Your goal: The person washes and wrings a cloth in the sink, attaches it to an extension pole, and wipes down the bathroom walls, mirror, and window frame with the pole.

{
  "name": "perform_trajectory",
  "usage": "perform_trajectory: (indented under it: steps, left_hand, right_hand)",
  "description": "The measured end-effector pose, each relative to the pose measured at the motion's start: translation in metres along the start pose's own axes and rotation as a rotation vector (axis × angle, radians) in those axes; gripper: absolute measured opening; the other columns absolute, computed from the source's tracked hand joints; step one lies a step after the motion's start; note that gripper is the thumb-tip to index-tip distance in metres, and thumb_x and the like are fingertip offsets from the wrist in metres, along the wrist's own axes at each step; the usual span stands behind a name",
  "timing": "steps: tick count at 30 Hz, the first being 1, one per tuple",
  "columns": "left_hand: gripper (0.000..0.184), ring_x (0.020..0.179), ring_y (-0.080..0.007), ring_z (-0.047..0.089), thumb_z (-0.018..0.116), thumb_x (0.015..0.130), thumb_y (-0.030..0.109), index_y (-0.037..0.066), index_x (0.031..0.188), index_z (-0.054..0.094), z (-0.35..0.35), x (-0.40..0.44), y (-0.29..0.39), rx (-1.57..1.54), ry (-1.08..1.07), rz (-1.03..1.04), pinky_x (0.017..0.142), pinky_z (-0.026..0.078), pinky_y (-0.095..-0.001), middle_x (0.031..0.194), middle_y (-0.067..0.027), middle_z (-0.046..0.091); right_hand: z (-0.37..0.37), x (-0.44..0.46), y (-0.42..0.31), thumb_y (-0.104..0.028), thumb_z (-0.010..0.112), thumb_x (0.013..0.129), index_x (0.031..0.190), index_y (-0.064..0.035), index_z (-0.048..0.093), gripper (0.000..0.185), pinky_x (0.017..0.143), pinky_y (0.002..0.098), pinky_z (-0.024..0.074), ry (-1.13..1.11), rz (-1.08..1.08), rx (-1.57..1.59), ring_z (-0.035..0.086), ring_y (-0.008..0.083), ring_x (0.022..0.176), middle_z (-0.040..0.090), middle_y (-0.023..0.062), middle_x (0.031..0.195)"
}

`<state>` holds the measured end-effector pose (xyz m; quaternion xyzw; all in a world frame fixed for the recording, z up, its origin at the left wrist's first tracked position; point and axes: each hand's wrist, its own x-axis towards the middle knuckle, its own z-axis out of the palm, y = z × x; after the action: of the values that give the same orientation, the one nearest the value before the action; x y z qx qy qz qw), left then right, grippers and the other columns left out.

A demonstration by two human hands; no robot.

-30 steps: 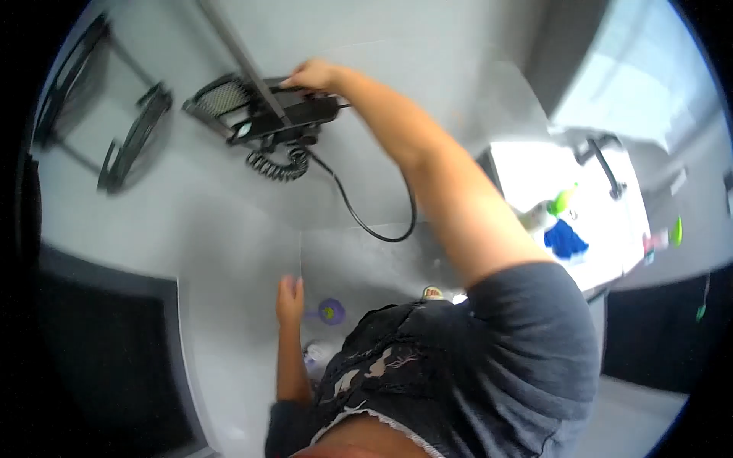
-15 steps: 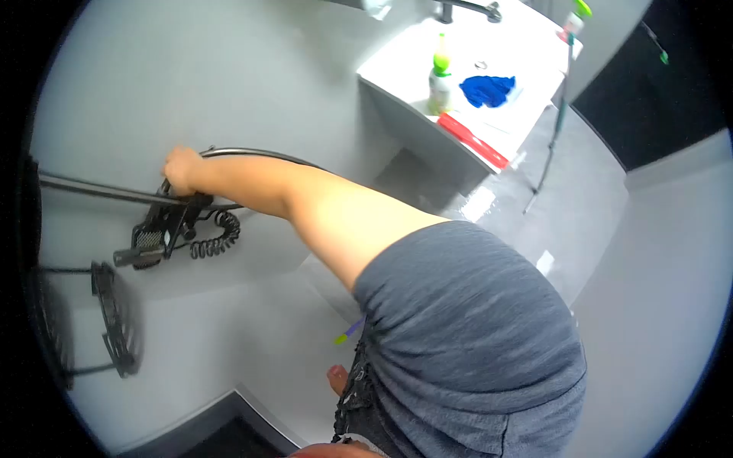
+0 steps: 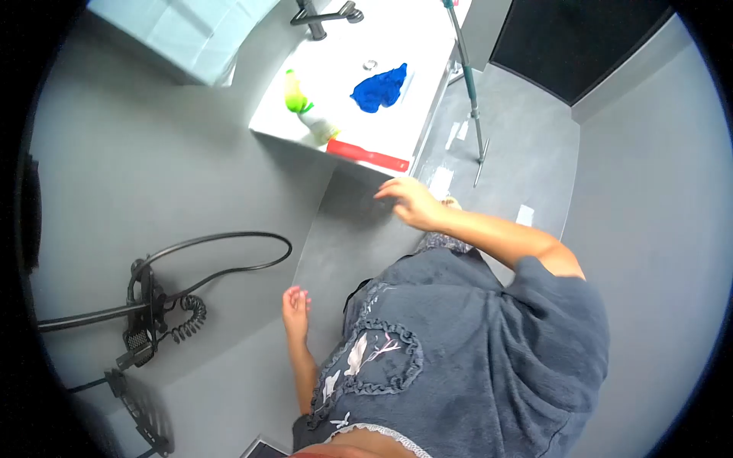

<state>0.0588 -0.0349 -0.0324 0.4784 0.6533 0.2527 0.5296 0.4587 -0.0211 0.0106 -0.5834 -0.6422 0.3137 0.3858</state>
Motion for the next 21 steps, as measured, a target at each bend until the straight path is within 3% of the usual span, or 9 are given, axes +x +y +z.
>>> perform_trajectory:
  steps: [3, 7, 8, 9, 11, 14, 16, 21]
  left_hand:
    - [0.026, 0.08, -0.0097, 0.056, 0.05, 0.092, 0.016, 0.006, 0.116, 0.046, 0.084, 0.045, 0.094, -0.002, -0.222, 0.133, 0.066, 0.044, -0.0218, 0.101, -0.0054, 0.059]
    - [0.027, 0.083, -0.009, 0.056, 0.054, 0.091, 0.018, 0.005, 0.114, 0.048, 0.216, 0.113, 0.2, -0.079, -0.428, 0.231, 0.066, 0.044, -0.021, 0.1, -0.0051, 0.059]
    - [0.03, 0.082, -0.0117, 0.058, 0.057, 0.088, 0.019, 0.003, 0.112, 0.049, 0.246, 0.141, 0.209, -0.036, -0.442, 0.209, 0.067, 0.045, -0.0237, 0.095, -0.0065, 0.058]
    - [0.031, 0.084, -0.0162, 0.06, 0.059, 0.087, 0.019, 0.001, 0.111, 0.051, 0.276, 0.159, 0.232, 0.16, -0.372, 0.424, 0.073, 0.047, -0.0271, 0.101, -0.0098, 0.06]
    - [0.035, 0.09, -0.0203, 0.06, 0.06, 0.085, 0.023, 0.0, 0.11, 0.052, 0.332, 0.201, 0.259, 0.077, -0.398, 0.363, 0.079, 0.047, -0.03, 0.105, -0.0133, 0.06]
    - [0.043, 0.1, -0.0263, 0.058, 0.064, 0.081, 0.027, 0.001, 0.113, 0.052, 0.39, 0.274, 0.255, 0.19, -0.316, 0.291, 0.085, 0.045, -0.0333, 0.105, -0.0168, 0.06]
    - [0.05, 0.104, -0.0314, 0.055, 0.067, 0.077, 0.031, 0.003, 0.116, 0.052, 0.409, 0.303, 0.249, 0.437, -0.22, 0.313, 0.088, 0.044, -0.0359, 0.109, -0.0204, 0.059]
    - [0.063, 0.109, -0.0351, 0.051, 0.07, 0.072, 0.032, 0.007, 0.124, 0.047, 0.429, 0.341, 0.245, 0.606, -0.144, 0.191, 0.094, 0.041, -0.0394, 0.118, -0.0225, 0.052]
  right_hand:
    - [-0.086, -0.01, 0.043, 0.006, 0.046, 0.064, 0.103, -0.0067, 0.061, 0.043, 0.094, 0.0372, 0.0384, 0.201, 0.08, -0.091, 0.05, 0.0296, 0.107, 0.057, 0.012, 0.109]
    - [-0.183, 0.005, 0.097, 0.006, 0.043, 0.065, 0.103, -0.0055, 0.061, 0.043, 0.09, 0.035, 0.0405, 0.301, 0.094, -0.102, 0.052, 0.0269, 0.103, 0.058, 0.0111, 0.107]
    - [-0.202, 0.014, 0.106, 0.006, 0.043, 0.065, 0.103, -0.0055, 0.061, 0.043, 0.09, 0.035, 0.0405, 0.285, 0.087, -0.097, 0.052, 0.0269, 0.103, 0.058, 0.0111, 0.107]
    - [-0.219, 0.025, 0.114, 0.006, 0.043, 0.065, 0.103, -0.0053, 0.061, 0.044, 0.089, 0.0341, 0.0407, 0.311, 0.125, -0.04, 0.052, 0.0253, 0.102, 0.058, 0.0104, 0.106]
    - [-0.246, 0.044, 0.123, 0.005, 0.043, 0.066, 0.105, -0.0054, 0.06, 0.043, 0.086, 0.0317, 0.041, 0.329, 0.172, 0.029, 0.052, 0.0212, 0.099, 0.057, 0.0087, 0.105]
    - [-0.268, 0.084, 0.133, 0.004, 0.043, 0.069, 0.106, -0.0057, 0.06, 0.042, 0.085, 0.0314, 0.0412, 0.257, 0.179, 0.063, 0.052, 0.0209, 0.098, 0.057, 0.0088, 0.106]
    - [-0.274, 0.116, 0.146, 0.003, 0.044, 0.071, 0.108, -0.006, 0.059, 0.041, 0.085, 0.0309, 0.0413, 0.2, 0.135, 0.091, 0.052, 0.02, 0.097, 0.057, 0.0083, 0.107]
    - [-0.27, 0.2, 0.154, 0.001, 0.045, 0.074, 0.113, -0.0072, 0.058, 0.041, 0.087, 0.0319, 0.0417, 0.133, 0.069, 0.133, 0.053, 0.0191, 0.099, 0.058, 0.0085, 0.108]
